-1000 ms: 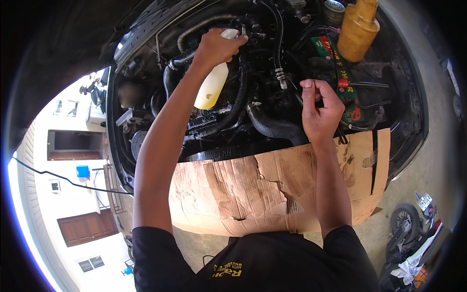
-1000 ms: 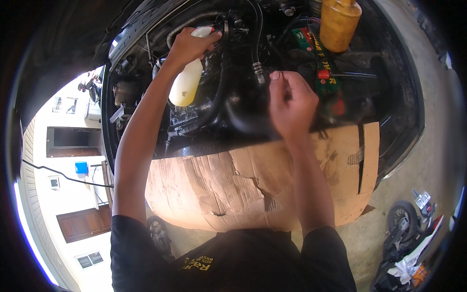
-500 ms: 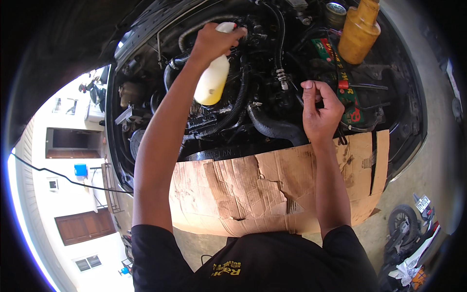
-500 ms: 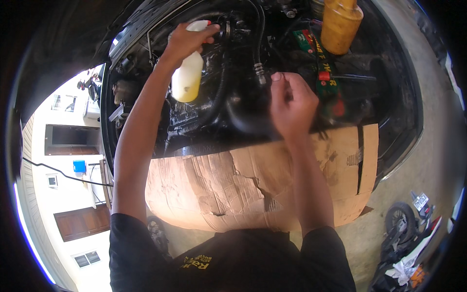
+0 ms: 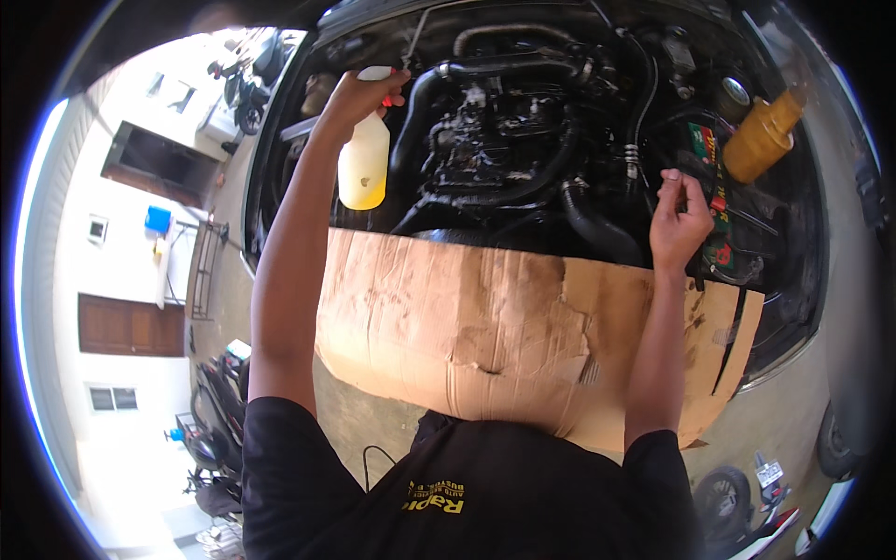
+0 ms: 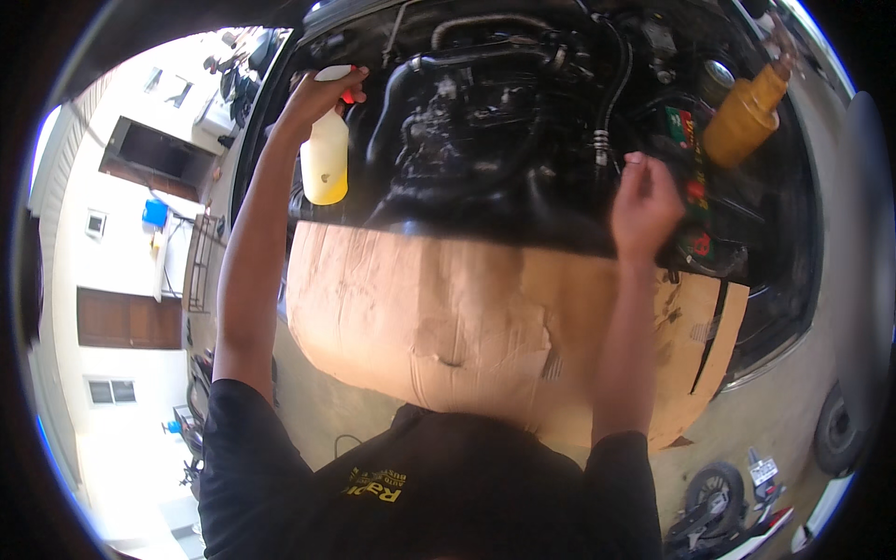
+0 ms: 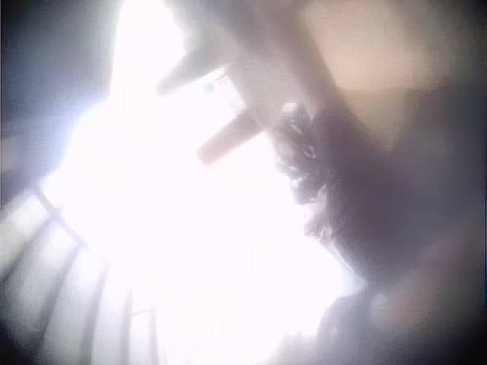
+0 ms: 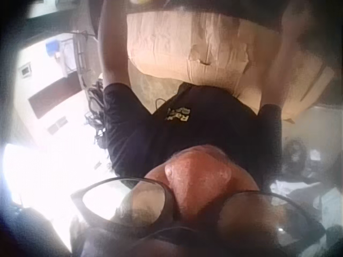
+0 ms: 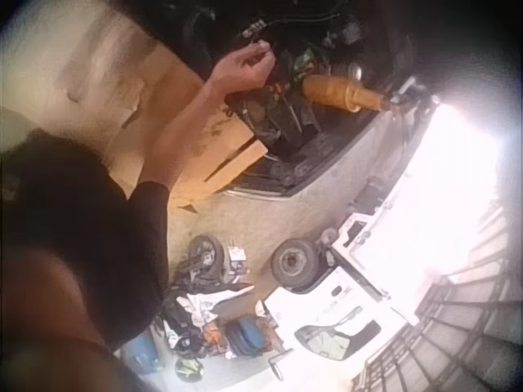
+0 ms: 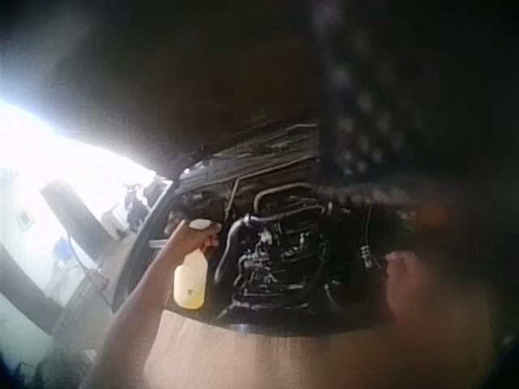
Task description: The person walks to a car with its hood open, wipes their hands with a cloth, and then sprays a cleaning solution from a bottle onto the engine bay. The person continues to spray different areas of the engine throughout the clip.
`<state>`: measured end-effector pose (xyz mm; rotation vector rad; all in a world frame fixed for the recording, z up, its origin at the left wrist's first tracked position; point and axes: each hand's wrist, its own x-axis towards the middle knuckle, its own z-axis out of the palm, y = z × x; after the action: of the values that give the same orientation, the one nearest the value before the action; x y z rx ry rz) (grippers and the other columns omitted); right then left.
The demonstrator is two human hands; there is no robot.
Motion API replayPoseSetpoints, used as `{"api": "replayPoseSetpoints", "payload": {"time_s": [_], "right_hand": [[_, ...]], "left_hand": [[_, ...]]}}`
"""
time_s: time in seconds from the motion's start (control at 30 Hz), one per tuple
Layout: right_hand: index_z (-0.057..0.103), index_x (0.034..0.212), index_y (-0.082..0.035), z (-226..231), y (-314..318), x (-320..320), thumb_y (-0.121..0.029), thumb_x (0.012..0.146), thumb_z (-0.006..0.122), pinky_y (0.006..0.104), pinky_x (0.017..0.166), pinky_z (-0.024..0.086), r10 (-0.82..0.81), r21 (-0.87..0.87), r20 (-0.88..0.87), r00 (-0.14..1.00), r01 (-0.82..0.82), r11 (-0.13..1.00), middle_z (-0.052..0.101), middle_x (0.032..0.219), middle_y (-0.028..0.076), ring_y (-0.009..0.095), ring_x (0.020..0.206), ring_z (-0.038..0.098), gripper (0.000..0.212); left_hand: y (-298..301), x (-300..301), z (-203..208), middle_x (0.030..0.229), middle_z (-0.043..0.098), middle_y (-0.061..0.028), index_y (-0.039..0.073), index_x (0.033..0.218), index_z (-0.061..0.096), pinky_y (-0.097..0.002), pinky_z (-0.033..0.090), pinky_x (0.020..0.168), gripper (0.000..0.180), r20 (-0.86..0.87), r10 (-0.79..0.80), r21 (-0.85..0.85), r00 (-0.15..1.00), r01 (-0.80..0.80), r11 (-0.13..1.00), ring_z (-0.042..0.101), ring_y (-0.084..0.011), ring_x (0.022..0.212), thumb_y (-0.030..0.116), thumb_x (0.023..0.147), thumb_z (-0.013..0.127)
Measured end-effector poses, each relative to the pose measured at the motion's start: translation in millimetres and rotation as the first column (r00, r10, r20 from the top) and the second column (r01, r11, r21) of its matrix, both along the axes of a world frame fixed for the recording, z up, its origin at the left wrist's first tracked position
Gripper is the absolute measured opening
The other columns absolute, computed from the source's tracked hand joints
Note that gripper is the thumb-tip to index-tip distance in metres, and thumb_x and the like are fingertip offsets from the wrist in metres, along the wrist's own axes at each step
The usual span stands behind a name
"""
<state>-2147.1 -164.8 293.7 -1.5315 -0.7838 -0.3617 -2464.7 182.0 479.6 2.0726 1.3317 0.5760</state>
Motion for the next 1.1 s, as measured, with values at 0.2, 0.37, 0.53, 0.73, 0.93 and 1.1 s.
{"api": "replayPoseSetpoints", "payload": {"time_s": [0.2,0.37,0.53,0.73,0.93,1.1], "right_hand": [[0.083,0.111,0.0,38,-6,-6,-0.015,0.111,0.074,0.0326,0.08,0.06,-0.026,0.032,0.094,0.995,0.023,0.999,0.085,0.097,0.01,0.013,0.083,0.076,0.017],[0.081,0.109,-0.001,83,-24,-103,-0.017,0.113,0.072,0.0285,0.074,0.055,0.055,-0.076,0.191,0.98,-0.042,0.996,0.079,0.089,0.003,0.009,0.077,0.069,0.019],[0.08,0.106,-0.001,40,-31,-230,-0.013,0.111,0.073,0.0291,0.072,0.056,0.239,-0.294,0.239,0.941,-0.164,0.941,0.077,0.087,0.006,0.011,0.076,0.069,0.015],[0.078,0.106,0.004,26,-29,-334,-0.013,0.11,0.075,0.0288,0.072,0.054,0.224,-0.302,0.003,0.975,-0.212,0.929,0.076,0.085,0.007,0.011,0.074,0.067,0.018],[0.079,0.105,-0.001,-24,3,-352,-0.018,0.11,0.075,0.0314,0.067,0.052,0.091,-0.424,0.042,0.995,-0.065,0.903,0.074,0.083,0.008,0.015,0.069,0.064,0.019],[0.078,0.103,-0.004,-34,11,-358,-0.021,0.11,0.075,0.0346,0.066,0.052,0.052,-0.469,0.104,0.993,0.003,0.883,0.072,0.084,0.01,0.02,0.068,0.065,0.019]], "left_hand": [[-25,-123,13,0.074,0.075,-0.0016,0.012,0.075,0.076,-0.0401,0.056,0.075,0.056,-0.096,0.182,-0.122,0.979,-0.193,0.974,0.065,-0.0131,0.067,0.063,0.099,0.08],[-37,-165,-13,0.07,0.069,-0.0018,0.011,0.075,0.074,-0.0429,0.057,0.076,0.061,-0.041,0.165,-0.14,0.985,-0.169,0.976,0.068,-0.0175,0.07,0.068,0.097,0.079],[-18,-205,-38,0.071,0.07,-0.0047,0.008,0.077,0.073,-0.0442,0.058,0.071,0.061,0.032,0.188,-0.203,0.982,-0.178,0.963,0.069,-0.0209,0.069,0.066,0.094,0.084],[1,-234,-61,0.073,0.07,-0.0071,0.002,0.077,0.073,-0.0472,0.059,0.073,0.064,0.161,0.173,-0.253,0.972,-0.129,0.959,0.071,-0.0223,0.074,0.062,0.096,0.084],[29,-241,-88,0.08,0.074,-0.0082,-0.001,0.09,0.075,-0.0418,0.06,0.069,0.061,0.286,0.2,-0.353,0.937,-0.091,0.931,0.073,-0.0187,0.075,0.058,0.095,0.088],[7,-250,-106,0.084,0.073,-0.0056,-0.001,0.095,0.073,-0.0356,0.057,0.059,0.049,0.467,0.114,-0.416,0.877,0.104,0.904,0.069,-0.0132,0.068,0.045,0.097,0.093]]}}
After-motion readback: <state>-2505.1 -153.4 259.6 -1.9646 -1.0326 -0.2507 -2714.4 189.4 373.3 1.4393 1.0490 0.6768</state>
